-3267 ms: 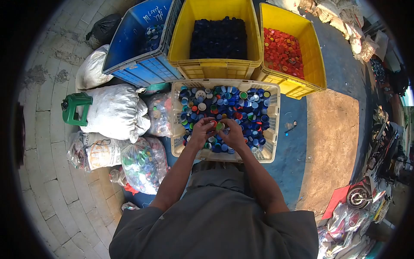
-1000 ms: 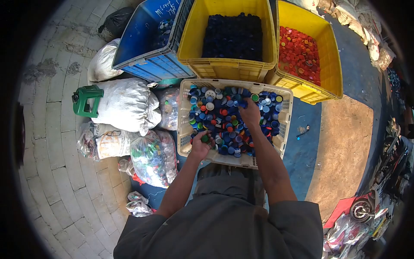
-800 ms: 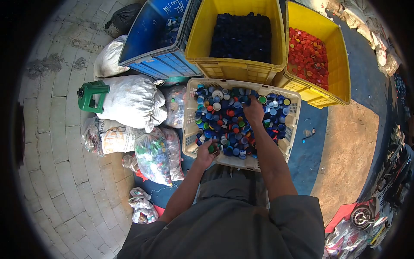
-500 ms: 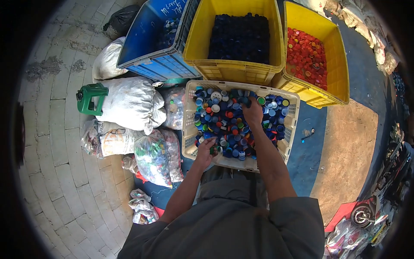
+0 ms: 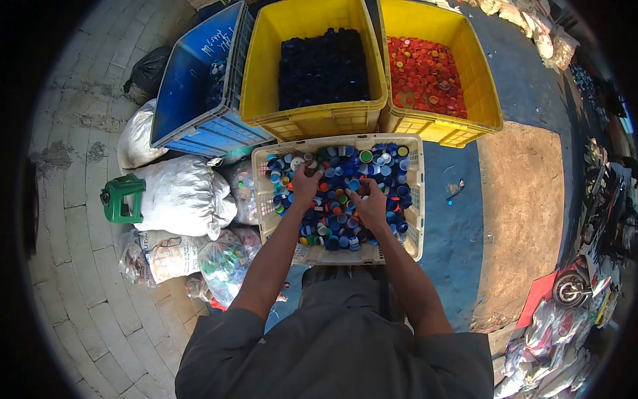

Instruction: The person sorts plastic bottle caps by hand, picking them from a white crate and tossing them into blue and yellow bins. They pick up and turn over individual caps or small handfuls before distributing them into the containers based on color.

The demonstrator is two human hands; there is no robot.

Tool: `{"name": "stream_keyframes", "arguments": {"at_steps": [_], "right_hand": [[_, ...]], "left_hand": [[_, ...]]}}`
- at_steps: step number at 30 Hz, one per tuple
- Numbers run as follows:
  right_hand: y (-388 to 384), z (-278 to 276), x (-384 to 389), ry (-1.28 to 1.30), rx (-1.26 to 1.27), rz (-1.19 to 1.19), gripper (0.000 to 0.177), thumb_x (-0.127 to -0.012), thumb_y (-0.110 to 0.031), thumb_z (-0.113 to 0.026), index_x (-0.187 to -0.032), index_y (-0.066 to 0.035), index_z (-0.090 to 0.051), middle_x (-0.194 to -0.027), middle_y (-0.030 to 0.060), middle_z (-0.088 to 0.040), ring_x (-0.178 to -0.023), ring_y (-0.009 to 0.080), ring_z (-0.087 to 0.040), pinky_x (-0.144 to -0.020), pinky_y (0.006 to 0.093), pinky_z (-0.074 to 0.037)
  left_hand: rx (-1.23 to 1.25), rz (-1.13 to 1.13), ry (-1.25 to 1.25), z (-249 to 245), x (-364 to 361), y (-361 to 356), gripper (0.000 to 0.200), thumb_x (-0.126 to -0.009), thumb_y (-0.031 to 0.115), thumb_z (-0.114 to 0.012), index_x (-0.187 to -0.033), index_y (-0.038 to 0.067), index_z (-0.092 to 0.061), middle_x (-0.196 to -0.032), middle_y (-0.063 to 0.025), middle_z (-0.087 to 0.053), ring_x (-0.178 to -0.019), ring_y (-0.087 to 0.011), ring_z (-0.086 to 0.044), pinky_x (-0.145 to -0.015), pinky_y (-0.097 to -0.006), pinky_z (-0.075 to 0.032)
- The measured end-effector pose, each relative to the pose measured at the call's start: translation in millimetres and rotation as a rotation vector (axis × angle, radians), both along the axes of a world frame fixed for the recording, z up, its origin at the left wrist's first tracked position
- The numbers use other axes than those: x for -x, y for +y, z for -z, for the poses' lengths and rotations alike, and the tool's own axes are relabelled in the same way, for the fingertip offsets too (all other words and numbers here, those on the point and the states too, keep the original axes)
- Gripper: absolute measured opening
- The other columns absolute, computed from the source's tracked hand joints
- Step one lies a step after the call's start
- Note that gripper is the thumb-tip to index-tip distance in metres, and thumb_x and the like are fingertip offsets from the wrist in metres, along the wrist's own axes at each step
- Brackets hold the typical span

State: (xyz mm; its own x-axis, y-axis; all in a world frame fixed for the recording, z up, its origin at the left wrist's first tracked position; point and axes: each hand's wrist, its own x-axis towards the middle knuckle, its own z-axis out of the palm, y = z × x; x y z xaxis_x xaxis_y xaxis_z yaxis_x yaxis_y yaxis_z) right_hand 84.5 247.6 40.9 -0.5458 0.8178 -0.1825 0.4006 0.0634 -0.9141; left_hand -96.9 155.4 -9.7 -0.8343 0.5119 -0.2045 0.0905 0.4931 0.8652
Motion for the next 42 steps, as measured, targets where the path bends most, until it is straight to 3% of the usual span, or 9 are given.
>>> {"name": "stream_keyframes", "arguments": {"at_steps": [2, 15, 19, 25, 26, 29, 30, 34, 42], "right_hand": [[-8.2, -7.0, -11.9, -0.002, -0.003, -0.012, 0.037, -0.075, -0.016, -0.078, -0.103, 0.000, -0.059, -0.069, 0.0030, -0.061, -0.063, 0.0101, -0.056, -0.060, 0.0266, -0.045], [-34.1, -17.3, -57.9, -0.042, 0.020, -0.026, 0.035, -0.076, -0.013, -0.078, -0.102, 0.001, -0.058, -0.072, 0.0030, -0.062, -0.065, 0.0070, -0.056, -0.061, 0.0238, -0.046], [-29.3, -26.6, -58.6, -0.016, 0.015, -0.012, 0.035, -0.076, -0.013, -0.077, -0.102, 0.001, -0.058, -0.069, 0.0050, -0.063, -0.063, 0.0104, -0.060, -0.058, 0.0267, -0.047], [-12.3, -40.5, -47.6, 0.144, 0.338, -0.033, 0.034, -0.080, -0.012, -0.071, -0.106, 0.002, -0.055, -0.086, 0.0065, -0.064, -0.070, 0.0114, -0.061, -0.058, 0.0243, -0.048], [-7.9, -41.2, -46.4, 0.155, 0.449, -0.086, 0.034, -0.083, -0.011, -0.065, -0.112, 0.000, -0.050, -0.093, 0.0088, -0.062, -0.070, 0.0110, -0.058, -0.056, 0.0261, -0.047], [-3.0, -26.4, -34.7, 0.457, 0.787, -0.036, 0.036, -0.081, -0.008, -0.058, -0.115, -0.001, -0.048, -0.100, 0.0110, -0.061, -0.072, 0.0149, -0.059, -0.060, 0.0284, -0.048], [-0.2, -30.7, -31.5, 0.530, 0.928, -0.091, 0.041, -0.078, -0.009, -0.052, -0.118, -0.004, -0.047, -0.105, 0.0123, -0.060, -0.079, 0.0208, -0.060, -0.066, 0.0335, -0.049], [-5.7, -50.5, -5.5, 0.697, 1.219, -0.085, 0.038, -0.084, -0.014, -0.050, -0.121, -0.005, -0.047, -0.106, 0.0150, -0.061, -0.086, 0.0278, -0.062, -0.070, 0.0397, -0.053], [-35.2, -39.8, 41.6, 0.574, 1.274, -0.055, 0.039, -0.094, -0.039, -0.042, -0.112, -0.007, -0.054, -0.107, 0.0110, -0.061, -0.094, 0.0258, -0.059, -0.081, 0.0425, -0.049]], "left_hand": [[0.086, 0.021, 0.197, 10.9, 3.4, 16.1, 0.051, -0.071, 0.028, -0.078, -0.106, -0.003, -0.058, -0.098, -0.0194, -0.060, -0.093, -0.0356, -0.057, -0.080, -0.0446, -0.045], [0.194, -0.043, 0.323, 0.3, -5.7, 51.1, 0.039, -0.077, 0.026, -0.075, -0.101, 0.007, -0.050, -0.095, -0.0158, -0.061, -0.089, -0.0386, -0.061, -0.071, -0.0471, -0.047], [0.034, -0.037, 0.511, 2.7, -6.7, 47.0, 0.034, -0.082, 0.024, -0.070, -0.104, 0.004, -0.053, -0.093, -0.0130, -0.061, -0.085, -0.0351, -0.063, -0.070, -0.0444, -0.048], [-0.651, -0.370, -1.036, -36.7, -24.1, 11.9, 0.031, -0.089, 0.032, -0.056, -0.108, 0.008, -0.060, -0.086, -0.0019, -0.060, -0.069, -0.0125, -0.056, -0.056, -0.0334, -0.046], [-0.773, -0.328, -1.190, -30.6, -24.9, -0.6, 0.034, -0.089, 0.034, -0.050, -0.105, 0.006, -0.060, -0.090, -0.0055, -0.060, -0.074, -0.0178, -0.058, -0.062, -0.0363, -0.049], [-0.991, -0.419, -1.351, -51.7, -43.9, -22.0, 0.033, -0.090, 0.031, -0.047, -0.105, 0.003, -0.058, -0.096, -0.0100, -0.060, -0.082, -0.0239, -0.059, -0.073, -0.0403, -0.051], [-1.018, -0.485, -1.374, -53.6, -46.9, -28.5, 0.034, -0.090, 0.029, -0.047, -0.107, 0.001, -0.054, -0.102, -0.0139, -0.059, -0.091, -0.0298, -0.059, -0.083, -0.0451, -0.050], [-1.140, -0.515, -1.411, -66.3, -53.6, -47.6, 0.035, -0.090, 0.028, -0.051, -0.110, 0.000, -0.050, -0.107, -0.0166, -0.059, -0.099, -0.0322, -0.059, -0.089, -0.0477, -0.049], [-1.250, -0.631, -1.397, -80.7, -50.0, -73.4, 0.048, -0.092, 0.037, -0.046, -0.116, -0.004, -0.050, -0.113, -0.0197, -0.056, -0.107, -0.0349, -0.055, -0.100, -0.0511, -0.042]]}}
